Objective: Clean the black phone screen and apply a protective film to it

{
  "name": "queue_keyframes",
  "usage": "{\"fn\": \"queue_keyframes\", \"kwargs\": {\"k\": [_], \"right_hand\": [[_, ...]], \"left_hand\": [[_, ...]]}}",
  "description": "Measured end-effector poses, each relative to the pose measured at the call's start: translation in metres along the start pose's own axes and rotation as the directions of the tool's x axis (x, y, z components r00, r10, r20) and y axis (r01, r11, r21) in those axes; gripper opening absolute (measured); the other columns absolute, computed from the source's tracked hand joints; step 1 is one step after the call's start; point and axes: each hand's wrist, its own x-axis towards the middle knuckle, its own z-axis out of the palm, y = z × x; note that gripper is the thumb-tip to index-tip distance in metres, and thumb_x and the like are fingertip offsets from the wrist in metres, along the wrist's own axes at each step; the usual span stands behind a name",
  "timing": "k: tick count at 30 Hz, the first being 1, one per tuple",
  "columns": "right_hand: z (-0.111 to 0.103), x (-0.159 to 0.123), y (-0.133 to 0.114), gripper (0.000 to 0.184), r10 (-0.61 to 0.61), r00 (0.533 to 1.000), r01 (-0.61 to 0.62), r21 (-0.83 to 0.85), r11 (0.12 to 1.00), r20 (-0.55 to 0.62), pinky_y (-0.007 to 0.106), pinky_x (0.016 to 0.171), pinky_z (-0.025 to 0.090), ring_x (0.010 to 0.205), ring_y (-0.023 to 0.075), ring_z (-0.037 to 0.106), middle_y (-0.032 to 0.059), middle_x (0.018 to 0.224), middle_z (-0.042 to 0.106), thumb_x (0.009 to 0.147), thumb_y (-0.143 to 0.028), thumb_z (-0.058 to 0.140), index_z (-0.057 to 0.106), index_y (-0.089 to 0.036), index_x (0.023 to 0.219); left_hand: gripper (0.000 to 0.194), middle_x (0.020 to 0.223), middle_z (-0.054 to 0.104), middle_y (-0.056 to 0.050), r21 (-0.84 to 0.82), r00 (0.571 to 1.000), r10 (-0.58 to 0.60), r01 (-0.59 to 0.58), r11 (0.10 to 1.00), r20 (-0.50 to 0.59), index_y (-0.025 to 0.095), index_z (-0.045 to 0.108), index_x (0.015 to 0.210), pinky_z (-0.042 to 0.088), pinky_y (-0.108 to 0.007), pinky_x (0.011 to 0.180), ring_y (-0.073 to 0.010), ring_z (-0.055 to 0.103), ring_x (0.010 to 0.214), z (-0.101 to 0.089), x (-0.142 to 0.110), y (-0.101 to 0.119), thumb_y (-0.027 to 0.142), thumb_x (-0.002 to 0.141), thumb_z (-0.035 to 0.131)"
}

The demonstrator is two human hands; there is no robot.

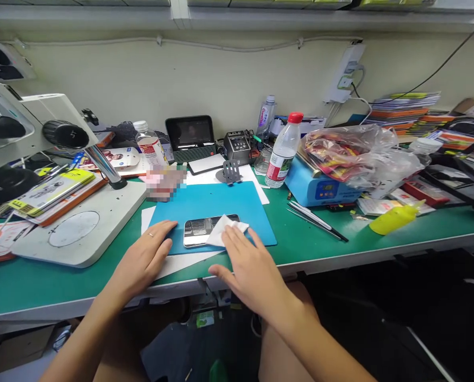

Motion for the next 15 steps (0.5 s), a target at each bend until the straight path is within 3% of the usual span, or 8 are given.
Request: {"fn": "queue_keyframes", "kwargs": {"k": [4, 8, 11, 15], "right_hand": [[0.009, 0.03, -0.013, 0.094, 0.098, 0.995, -0.098, -0.008, 0.995, -0.015, 0.054, 0.122, 0.027, 0.147, 0.0367, 0.035, 0.0254, 0.155, 0.041, 0.093, -0.075, 0.033, 0.047, 0.002, 0.145], [0.021, 0.051, -0.049, 0.096, 0.045, 0.998, -0.041, 0.084, 0.996, -0.05, 0.05, 0.123, 0.025, 0.15, 0.0345, 0.03, 0.0235, 0.158, 0.036, 0.092, -0.075, 0.037, 0.042, 0.002, 0.149], [0.016, 0.033, -0.051, 0.079, -0.051, 0.998, 0.055, 0.132, 0.99, -0.036, 0.051, 0.123, 0.026, 0.149, 0.03, 0.033, 0.0172, 0.157, 0.042, 0.097, -0.067, 0.039, 0.045, -0.008, 0.15], [-0.002, 0.001, -0.017, 0.062, -0.02, 1.0, 0.021, 0.122, 0.992, -0.013, 0.056, 0.121, 0.029, 0.144, 0.0279, 0.042, 0.0118, 0.153, 0.049, 0.1, -0.059, 0.04, 0.05, -0.019, 0.147]], "left_hand": [[0.045, 0.146, 0.055, -0.009, 0.0, 1.0, 0.014, -0.014, 1.0, -0.023, 0.019, 0.049, 0.144, 0.04, -0.048, 0.117, -0.0272, 0.047, 0.14, 0.002, 0.0, -0.001, 0.036, 0.105, 0.033], [0.044, 0.146, 0.056, -0.009, -0.01, 0.999, 0.041, -0.041, 0.999, -0.027, 0.018, 0.05, 0.142, 0.04, -0.046, 0.118, -0.0252, 0.048, 0.139, 0.002, -0.003, -0.005, 0.031, 0.104, 0.031], [0.045, 0.147, 0.055, -0.007, -0.033, 0.998, 0.069, -0.069, 0.997, -0.012, 0.019, 0.052, 0.141, 0.038, -0.046, 0.12, -0.0242, 0.046, 0.141, 0.0, -0.005, -0.006, 0.026, 0.103, 0.029], [0.045, 0.146, 0.056, -0.006, -0.054, 0.999, 0.045, -0.046, 0.998, -0.021, 0.02, 0.053, 0.141, 0.04, -0.047, 0.119, -0.0256, 0.047, 0.14, -0.001, -0.002, -0.003, 0.027, 0.102, 0.032]]}}
